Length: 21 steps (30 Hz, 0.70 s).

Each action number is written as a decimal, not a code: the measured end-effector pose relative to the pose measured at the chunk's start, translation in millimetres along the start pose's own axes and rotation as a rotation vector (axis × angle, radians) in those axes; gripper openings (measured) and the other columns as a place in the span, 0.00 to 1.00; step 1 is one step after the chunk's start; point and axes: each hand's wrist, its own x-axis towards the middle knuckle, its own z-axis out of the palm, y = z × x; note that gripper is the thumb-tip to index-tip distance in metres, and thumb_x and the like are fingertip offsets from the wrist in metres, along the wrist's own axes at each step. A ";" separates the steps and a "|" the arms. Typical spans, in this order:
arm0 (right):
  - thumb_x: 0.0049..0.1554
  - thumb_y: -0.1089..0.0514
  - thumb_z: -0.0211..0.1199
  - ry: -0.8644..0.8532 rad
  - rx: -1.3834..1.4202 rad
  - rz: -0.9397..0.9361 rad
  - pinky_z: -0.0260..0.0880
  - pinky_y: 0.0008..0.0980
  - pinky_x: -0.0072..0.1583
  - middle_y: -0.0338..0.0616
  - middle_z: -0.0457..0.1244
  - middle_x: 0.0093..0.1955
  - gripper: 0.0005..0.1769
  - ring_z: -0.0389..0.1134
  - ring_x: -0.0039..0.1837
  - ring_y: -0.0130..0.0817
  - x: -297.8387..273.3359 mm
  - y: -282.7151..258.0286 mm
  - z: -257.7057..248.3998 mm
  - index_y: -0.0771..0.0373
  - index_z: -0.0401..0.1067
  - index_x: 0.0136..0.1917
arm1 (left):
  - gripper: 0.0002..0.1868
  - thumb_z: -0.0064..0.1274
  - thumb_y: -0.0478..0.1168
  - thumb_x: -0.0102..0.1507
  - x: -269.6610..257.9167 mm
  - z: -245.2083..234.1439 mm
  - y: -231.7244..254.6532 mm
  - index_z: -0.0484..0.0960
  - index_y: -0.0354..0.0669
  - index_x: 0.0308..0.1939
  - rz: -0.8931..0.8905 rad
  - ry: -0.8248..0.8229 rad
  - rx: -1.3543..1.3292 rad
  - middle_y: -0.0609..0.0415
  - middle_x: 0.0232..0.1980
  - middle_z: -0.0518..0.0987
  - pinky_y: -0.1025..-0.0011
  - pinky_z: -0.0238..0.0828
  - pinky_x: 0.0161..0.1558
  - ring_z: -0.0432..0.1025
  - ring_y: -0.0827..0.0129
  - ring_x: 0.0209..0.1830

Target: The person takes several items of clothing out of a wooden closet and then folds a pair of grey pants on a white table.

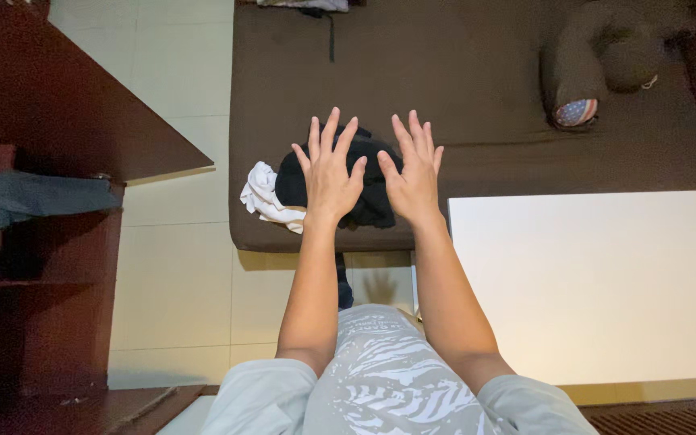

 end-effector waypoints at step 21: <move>0.64 0.44 0.56 -0.064 0.016 -0.132 0.29 0.65 0.79 0.51 0.48 0.84 0.31 0.42 0.85 0.57 -86.3 -22.6 3.0 0.52 0.62 0.78 | 0.26 0.49 0.47 0.68 -110.6 -41.3 14.8 0.74 0.53 0.71 -0.152 0.228 -0.040 0.51 0.79 0.62 0.36 0.34 0.76 0.50 0.45 0.81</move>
